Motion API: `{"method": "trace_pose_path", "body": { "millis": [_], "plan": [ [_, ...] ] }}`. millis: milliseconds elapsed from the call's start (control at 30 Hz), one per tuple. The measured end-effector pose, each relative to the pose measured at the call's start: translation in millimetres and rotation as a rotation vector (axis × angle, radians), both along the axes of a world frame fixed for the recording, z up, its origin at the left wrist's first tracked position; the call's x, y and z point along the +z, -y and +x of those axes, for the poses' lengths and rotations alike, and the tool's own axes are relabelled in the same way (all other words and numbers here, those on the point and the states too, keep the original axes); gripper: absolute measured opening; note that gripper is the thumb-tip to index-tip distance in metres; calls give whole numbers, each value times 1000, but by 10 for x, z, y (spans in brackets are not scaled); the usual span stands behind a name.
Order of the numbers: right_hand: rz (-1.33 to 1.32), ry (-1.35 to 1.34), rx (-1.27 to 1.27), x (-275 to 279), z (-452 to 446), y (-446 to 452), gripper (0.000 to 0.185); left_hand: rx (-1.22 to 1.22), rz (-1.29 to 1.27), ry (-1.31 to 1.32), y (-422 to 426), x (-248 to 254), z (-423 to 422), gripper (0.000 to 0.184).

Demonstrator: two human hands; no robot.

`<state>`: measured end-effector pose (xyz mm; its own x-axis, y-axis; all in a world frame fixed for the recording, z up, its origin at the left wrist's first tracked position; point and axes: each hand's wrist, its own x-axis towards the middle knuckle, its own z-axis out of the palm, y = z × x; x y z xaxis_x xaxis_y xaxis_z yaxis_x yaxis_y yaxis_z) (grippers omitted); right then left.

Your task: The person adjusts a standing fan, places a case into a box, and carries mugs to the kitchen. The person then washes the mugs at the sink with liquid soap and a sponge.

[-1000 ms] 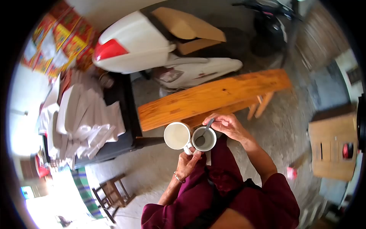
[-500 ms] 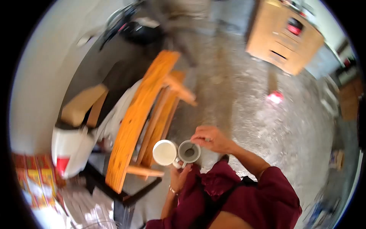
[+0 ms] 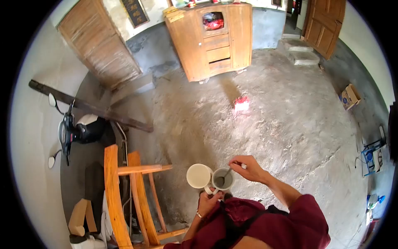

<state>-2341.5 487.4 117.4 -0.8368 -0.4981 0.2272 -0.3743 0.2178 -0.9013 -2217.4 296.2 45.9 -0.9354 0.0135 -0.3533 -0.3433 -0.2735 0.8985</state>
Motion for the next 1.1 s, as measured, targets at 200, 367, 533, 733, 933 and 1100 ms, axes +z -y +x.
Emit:
{"method": "trace_pose_path", "body": {
  "millis": [200, 367, 533, 733, 933, 1100],
  "plan": [
    [106, 65, -258, -55, -294, -899, 12, -457, -20, -63, -503, 15, -939, 12],
    [125, 65, -470, -159, -651, -1662, 13, -653, 0, -26, -1150, -289, -1820, 21],
    [136, 37, -646, -18, -1313, -2508, 14, -773, 18, -62, -2141, -246, -2818, 14],
    [38, 48, -821, 203, -1991, -3345, 17, -944, -6, -123, -3207, 17, -3900, 14],
    [10, 113, -868, -10, -2396, -4521, 11, -965, 27, -63, -4369, -123, -4458, 19],
    [5, 164, -809, 112, -2849, -5635, 8, -984, 139, -79, -5502, -142, -4846, 16]
  ]
}}
